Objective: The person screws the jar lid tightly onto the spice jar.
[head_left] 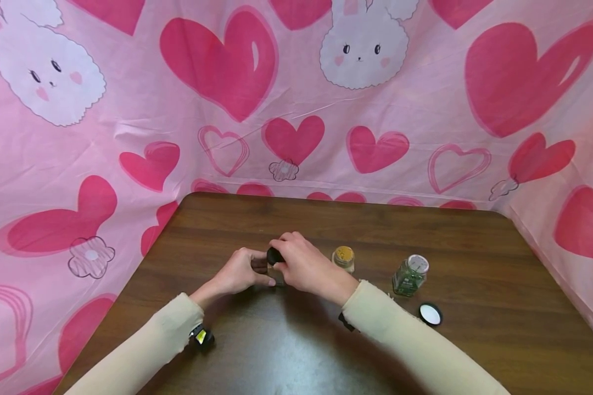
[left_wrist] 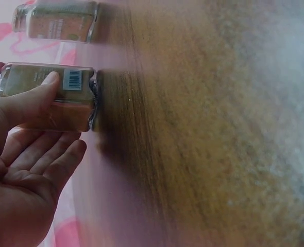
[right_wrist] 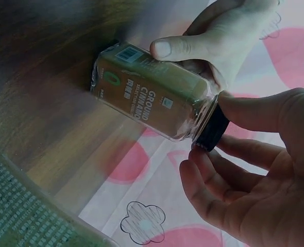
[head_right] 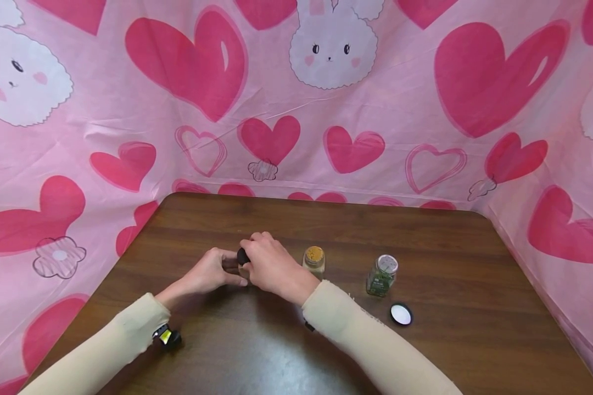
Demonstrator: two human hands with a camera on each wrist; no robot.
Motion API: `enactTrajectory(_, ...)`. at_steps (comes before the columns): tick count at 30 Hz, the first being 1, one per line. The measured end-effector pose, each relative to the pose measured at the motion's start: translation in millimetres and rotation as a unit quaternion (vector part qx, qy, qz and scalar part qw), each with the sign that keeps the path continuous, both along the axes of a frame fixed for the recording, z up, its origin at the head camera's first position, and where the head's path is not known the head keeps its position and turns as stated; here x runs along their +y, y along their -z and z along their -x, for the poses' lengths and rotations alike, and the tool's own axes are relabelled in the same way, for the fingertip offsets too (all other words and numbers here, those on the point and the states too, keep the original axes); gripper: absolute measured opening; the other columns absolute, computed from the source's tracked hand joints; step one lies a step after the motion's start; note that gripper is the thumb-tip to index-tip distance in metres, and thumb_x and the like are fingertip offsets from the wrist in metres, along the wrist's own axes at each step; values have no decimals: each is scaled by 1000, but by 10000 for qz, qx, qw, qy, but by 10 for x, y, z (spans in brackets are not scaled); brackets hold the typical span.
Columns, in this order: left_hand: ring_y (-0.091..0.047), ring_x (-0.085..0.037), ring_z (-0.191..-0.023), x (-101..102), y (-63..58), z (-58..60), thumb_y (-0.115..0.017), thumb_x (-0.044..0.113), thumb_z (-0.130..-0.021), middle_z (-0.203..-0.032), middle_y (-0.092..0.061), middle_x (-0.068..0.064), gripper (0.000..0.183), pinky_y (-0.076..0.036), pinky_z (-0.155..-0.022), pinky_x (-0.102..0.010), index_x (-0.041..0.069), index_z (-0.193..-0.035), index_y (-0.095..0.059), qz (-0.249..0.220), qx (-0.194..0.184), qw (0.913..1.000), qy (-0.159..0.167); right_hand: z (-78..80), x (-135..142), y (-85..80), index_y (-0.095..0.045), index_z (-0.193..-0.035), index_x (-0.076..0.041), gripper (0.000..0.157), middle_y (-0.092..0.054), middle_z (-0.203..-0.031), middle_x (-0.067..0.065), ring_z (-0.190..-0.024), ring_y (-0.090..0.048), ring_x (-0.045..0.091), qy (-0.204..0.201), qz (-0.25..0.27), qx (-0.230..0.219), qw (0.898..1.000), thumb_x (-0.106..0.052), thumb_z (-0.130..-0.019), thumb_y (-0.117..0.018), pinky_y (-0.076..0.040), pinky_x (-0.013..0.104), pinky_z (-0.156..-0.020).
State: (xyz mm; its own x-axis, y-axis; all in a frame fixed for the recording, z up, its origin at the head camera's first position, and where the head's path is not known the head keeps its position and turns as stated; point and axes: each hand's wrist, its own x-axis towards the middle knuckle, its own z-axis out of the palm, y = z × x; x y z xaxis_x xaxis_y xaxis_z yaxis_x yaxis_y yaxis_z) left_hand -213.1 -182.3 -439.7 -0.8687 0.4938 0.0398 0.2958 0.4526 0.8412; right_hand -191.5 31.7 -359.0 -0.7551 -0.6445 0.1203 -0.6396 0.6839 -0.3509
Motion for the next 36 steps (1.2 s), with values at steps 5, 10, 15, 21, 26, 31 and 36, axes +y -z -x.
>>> enactTrajectory(5,-73,-25,-111,11,5,4,-92,10,-82,-120,-76,-7,45,-58,-94,-42,6,-124,-77,-60,-66,10000,28,12,14,24,-69,-128,-4,40,-65,-116,11,-104,-57,25,40,-76,221,9997,-25,-96,-81,-55,38,-91)
enactTrajectory(10,-73,-25,-111,-5,14,14,-92,9,-83,-118,-77,-7,44,-58,-94,-40,5,-124,-77,-91,-108,9999,76,20,39,47,-63,-141,-5,56,-64,-129,12,-113,-56,27,53,-119,282,9995,-32,-95,-81,-54,41,-93)
enactTrajectory(15,-73,-24,-110,-4,2,15,-92,9,-83,-117,-77,-7,43,-59,-93,-40,6,-123,-78,-89,-93,9999,57,18,58,33,-55,-150,-5,59,-57,-146,13,-129,-53,29,-209,76,-96,9997,-20,-98,-78,-49,43,-107)
enactTrajectory(21,-74,-23,-108,9,0,5,-92,10,-82,-116,-77,-5,38,-59,-92,-42,8,-118,-79,-22,-41,10000,27,16,42,12,-58,-147,-3,51,-59,-144,12,-131,-53,29,-600,-129,-77,9981,-1,-97,-70,-47,42,-110)
enactTrajectory(26,-75,-22,-106,9,2,0,-92,10,-82,-114,-78,-5,34,-59,-92,-43,9,-114,-80,-9,-10,10000,17,4,27,7,-61,-144,-5,50,-62,-139,11,-127,-54,28,-646,-421,93,9970,2,-95,-69,-48,40,-109)
enactTrajectory(31,-75,-20,-104,9,7,1,-92,10,-82,-113,-78,-4,35,-60,-91,-42,9,-114,-79,-18,-8,10000,19,0,17,8,-63,-142,-6,49,-63,-137,11,-126,-55,27,-614,-487,167,9968,2,-95,-71,-49,39,-108)
enactTrajectory(36,-75,-19,-103,9,12,6,-92,10,-82,-113,-78,-3,34,-60,-91,-42,9,-114,-79,9,22,10000,62,12,5,17,-65,-139,-6,46,-64,-134,12,-124,-56,28,-530,-454,223,9973,-1,-94,-75,-51,38,-105)
